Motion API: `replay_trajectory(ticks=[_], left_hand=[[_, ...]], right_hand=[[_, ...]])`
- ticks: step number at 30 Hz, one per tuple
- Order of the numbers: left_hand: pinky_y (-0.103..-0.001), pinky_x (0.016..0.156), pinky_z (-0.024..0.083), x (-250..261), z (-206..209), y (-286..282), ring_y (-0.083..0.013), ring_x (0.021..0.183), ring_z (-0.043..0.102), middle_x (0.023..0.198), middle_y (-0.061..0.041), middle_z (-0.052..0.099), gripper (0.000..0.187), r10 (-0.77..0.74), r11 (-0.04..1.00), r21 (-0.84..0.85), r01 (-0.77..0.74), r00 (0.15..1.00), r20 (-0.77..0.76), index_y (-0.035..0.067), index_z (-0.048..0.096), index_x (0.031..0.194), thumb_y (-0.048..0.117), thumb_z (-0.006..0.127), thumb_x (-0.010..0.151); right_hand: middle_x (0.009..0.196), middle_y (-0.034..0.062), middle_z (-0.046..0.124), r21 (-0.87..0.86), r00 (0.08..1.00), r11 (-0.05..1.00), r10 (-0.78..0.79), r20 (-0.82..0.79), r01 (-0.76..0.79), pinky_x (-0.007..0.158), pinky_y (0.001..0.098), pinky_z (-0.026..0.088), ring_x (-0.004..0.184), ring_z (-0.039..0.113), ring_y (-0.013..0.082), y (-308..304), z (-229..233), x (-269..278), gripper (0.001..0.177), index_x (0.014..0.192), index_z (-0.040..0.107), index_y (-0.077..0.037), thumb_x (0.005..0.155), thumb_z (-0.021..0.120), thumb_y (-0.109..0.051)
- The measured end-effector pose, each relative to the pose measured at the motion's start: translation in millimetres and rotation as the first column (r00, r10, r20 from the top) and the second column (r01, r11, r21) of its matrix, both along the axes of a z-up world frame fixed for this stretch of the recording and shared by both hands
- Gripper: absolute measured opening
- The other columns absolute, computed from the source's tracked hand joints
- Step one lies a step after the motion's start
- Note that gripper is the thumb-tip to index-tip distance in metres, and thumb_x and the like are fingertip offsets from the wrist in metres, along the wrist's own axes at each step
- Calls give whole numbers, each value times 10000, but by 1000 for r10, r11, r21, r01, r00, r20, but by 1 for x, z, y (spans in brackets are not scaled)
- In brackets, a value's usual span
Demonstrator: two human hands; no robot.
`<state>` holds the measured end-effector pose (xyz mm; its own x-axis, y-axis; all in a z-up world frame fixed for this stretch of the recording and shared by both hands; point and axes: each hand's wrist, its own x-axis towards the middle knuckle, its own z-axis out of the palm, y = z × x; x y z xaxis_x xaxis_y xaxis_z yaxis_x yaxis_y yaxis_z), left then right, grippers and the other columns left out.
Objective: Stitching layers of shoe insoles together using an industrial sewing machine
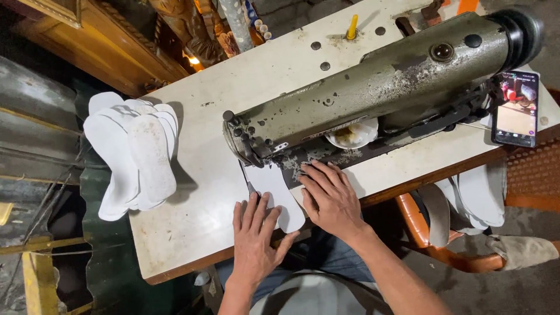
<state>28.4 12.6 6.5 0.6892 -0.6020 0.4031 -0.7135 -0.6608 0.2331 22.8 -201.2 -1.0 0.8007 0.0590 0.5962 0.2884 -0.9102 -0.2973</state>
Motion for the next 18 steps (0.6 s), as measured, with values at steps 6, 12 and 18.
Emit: replay_trajectory(ticks=[6,12,18], left_hand=[[-610,1215,257,7,1,8,-396,1496,367,1533,-141,513,515,-32,999,-13,31,998,-55,116,652,1245,544,644,959],[-621,1210,251,14,4,13,-402,1485,382,1502,-131,550,509,-44,999,-30,42,995,-87,121,682,1240,539,636,955],[-620,1220,242,18,3,18,-399,1508,346,1546,-139,504,535,-28,1000,-12,27,994,-103,137,685,1266,552,666,930]], right_hand=[[1322,89,693,3,1000,1000,-1,-1,1,1082,455,471,1299,589,270,0,-3,0,273,1182,741,-75,1003,570,-190],[1336,90,686,-2,1000,1000,1,-8,-1,1086,459,467,1304,588,273,1,-2,-1,272,1179,742,-72,1004,568,-186],[1325,96,691,-3,1000,1000,3,-6,-3,1092,460,459,1293,592,275,1,-1,-1,260,1171,737,-71,996,574,-174]])
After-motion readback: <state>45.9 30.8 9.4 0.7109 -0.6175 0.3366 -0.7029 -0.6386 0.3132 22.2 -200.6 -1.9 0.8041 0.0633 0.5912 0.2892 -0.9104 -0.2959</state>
